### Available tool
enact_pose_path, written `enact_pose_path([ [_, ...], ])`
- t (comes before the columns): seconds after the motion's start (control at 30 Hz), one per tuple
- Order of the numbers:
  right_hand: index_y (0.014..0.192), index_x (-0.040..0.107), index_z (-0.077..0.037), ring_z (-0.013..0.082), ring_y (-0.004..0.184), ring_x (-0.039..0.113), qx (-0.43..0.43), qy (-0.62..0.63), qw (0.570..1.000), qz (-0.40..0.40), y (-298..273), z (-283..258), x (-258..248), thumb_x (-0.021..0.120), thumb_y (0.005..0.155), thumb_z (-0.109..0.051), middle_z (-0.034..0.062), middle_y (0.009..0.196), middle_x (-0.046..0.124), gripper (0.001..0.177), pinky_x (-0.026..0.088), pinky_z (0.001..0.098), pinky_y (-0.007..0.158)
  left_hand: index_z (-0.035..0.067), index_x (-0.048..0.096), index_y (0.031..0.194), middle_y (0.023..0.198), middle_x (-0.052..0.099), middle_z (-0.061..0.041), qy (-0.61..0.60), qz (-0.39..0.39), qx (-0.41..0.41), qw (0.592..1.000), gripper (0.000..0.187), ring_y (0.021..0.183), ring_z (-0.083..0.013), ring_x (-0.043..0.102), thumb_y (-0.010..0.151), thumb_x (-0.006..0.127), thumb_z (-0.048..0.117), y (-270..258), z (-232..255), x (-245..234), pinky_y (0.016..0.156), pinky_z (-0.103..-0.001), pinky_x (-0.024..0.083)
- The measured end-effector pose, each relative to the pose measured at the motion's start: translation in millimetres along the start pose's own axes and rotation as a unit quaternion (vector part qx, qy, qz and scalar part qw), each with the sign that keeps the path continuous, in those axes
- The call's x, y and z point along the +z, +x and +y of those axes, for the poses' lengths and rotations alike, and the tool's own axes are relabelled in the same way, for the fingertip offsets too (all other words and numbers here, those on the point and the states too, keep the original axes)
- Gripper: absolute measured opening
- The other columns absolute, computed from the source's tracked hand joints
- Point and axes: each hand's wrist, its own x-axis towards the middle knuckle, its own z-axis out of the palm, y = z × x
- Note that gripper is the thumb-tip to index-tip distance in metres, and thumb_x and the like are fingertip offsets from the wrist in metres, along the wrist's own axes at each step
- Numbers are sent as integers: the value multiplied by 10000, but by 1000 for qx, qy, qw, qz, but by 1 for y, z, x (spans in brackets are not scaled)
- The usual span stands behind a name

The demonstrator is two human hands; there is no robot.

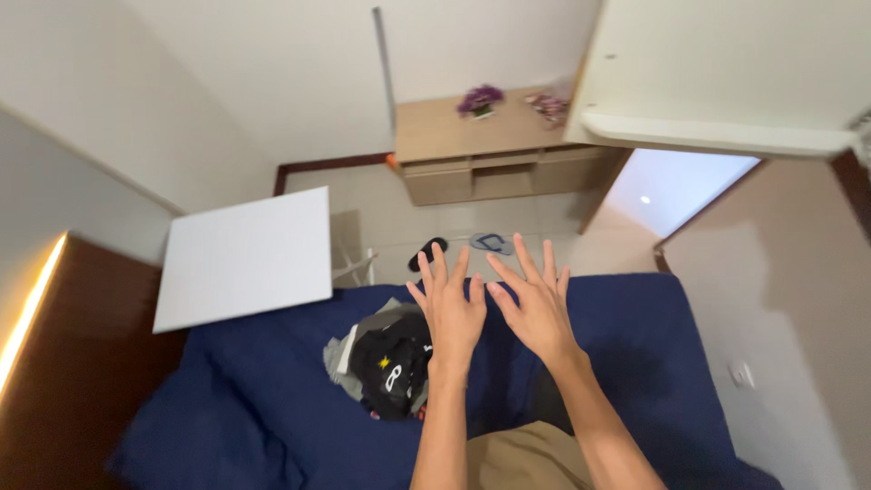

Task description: The person removes several folded items of clothing from a closet shelf and places them on a bed, handling each item individually to unfold and sort them.

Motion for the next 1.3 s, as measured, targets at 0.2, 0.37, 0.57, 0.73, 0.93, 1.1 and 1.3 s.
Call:
enact_pose_path([
  [0.2,1403,634,-307,497,1532,134,71,12,996,56,-3,34,-45,624,957,-375,88,1678,273,451,108,753,1133,142,638,1373,1593,351,-237,-17,-70,69,995,470,1513,-462,195,911,677,223,15,52,29,1158,-719,81],
  [0.37,1392,638,-294,517,1514,145,102,-12,988,115,-4,69,-85,643,949,-338,98,1685,247,445,129,745,1130,158,647,1375,1587,363,-244,-33,-121,111,986,466,1517,-459,208,912,663,214,32,104,57,1169,-714,83],
  [0.57,1388,642,-309,501,1500,201,160,-37,970,178,-11,108,-145,660,937,-271,99,1680,270,453,156,711,1164,154,637,1382,1583,354,-260,-55,-186,184,964,452,1508,-484,192,934,656,211,37,173,95,1161,-713,90],
  [0.73,1386,649,-300,514,1499,207,211,-42,951,223,-24,141,-184,657,931,-214,117,1669,295,463,152,687,1163,164,626,1391,1583,355,-252,-66,-229,232,943,467,1508,-477,199,926,653,205,30,220,122,1160,-710,109],
  [0.93,1370,671,-267,516,1486,258,229,-55,930,283,-48,182,-208,663,941,-206,132,1652,341,434,224,605,1192,165,596,1417,1593,329,-261,-65,-288,271,916,486,1508,-489,188,935,651,195,17,258,155,1165,-709,108],
  [1.1,1351,680,-248,495,1461,303,270,-75,911,301,-68,214,-218,676,925,-182,147,1627,385,431,254,585,1156,166,579,1428,1604,309,-263,-71,-328,293,895,501,1510,-499,165,933,652,186,3,283,183,1166,-707,114],
  [1.3,1360,674,-208,458,1454,375,260,-91,890,362,-92,248,-241,686,929,-142,182,1577,449,436,317,534,1188,180,562,1448,1618,280,-263,-87,-367,322,868,504,1519,-500,147,950,638,183,-13,314,222,1164,-703,135],
])
